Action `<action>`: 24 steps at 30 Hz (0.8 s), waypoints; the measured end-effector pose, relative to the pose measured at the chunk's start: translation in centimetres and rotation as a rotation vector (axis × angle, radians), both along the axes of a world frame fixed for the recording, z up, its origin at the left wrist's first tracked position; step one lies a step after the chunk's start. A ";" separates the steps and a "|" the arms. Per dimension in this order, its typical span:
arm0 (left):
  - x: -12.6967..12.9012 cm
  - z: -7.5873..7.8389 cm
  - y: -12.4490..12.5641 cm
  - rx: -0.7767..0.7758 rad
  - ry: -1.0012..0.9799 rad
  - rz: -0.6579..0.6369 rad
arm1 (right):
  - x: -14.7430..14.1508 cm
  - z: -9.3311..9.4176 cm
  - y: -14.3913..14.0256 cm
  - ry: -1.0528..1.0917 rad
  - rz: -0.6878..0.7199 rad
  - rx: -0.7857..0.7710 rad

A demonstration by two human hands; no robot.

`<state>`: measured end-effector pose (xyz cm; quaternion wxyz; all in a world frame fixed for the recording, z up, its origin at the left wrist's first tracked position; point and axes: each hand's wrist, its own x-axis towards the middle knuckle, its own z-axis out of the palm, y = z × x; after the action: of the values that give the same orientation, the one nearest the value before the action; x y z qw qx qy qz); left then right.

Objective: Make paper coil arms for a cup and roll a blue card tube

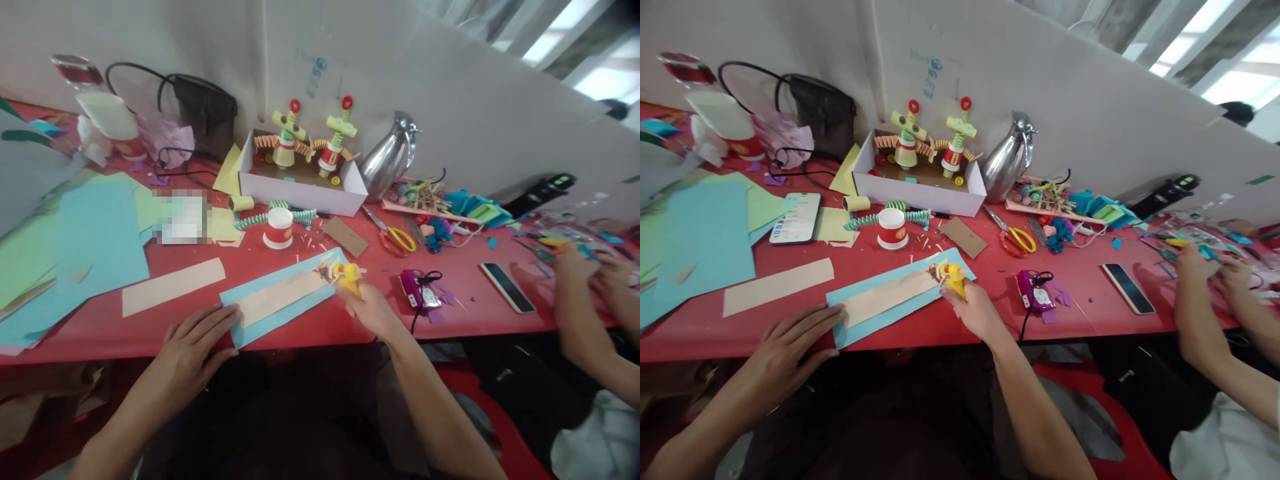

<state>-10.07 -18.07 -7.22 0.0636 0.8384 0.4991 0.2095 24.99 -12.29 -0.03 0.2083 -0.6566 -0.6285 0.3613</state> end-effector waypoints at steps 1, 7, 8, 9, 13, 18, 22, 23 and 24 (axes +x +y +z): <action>0.0 0.0 0.0 0.005 -0.002 0.000 | 0.2 0.0 0.1 0.006 0.005 0.002; -0.2 -0.3 0.2 0.009 -0.002 -0.002 | 1.8 0.6 0.9 -0.081 -0.052 0.068; -0.2 -0.4 0.3 0.010 0.001 -0.006 | 2.0 0.9 1.0 -0.089 -0.062 0.073; -0.2 -0.4 0.3 0.013 0.006 -0.009 | 2.0 1.2 1.2 -0.079 -0.066 0.072; -0.2 -0.4 0.2 0.010 0.027 -0.005 | 0.5 2.4 1.3 0.084 0.056 0.000; 0.3 0.4 -0.1 -0.020 0.025 0.000 | -2.4 2.5 1.0 0.172 0.233 -0.101; 0.5 1.0 -0.3 -0.048 0.013 0.002 | -3.1 2.1 1.0 0.091 0.224 -0.089; 0.6 1.0 -0.3 -0.052 0.009 0.003 | -3.1 2.1 1.0 0.058 0.218 -0.072; 0.6 1.0 -0.3 -0.055 0.005 0.006 | -3.0 2.1 1.1 0.026 0.209 -0.048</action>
<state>-9.46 -18.40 -6.24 0.0849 0.8354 0.5072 0.1940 22.01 -11.22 2.05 0.1617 -0.5877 -0.6818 0.4045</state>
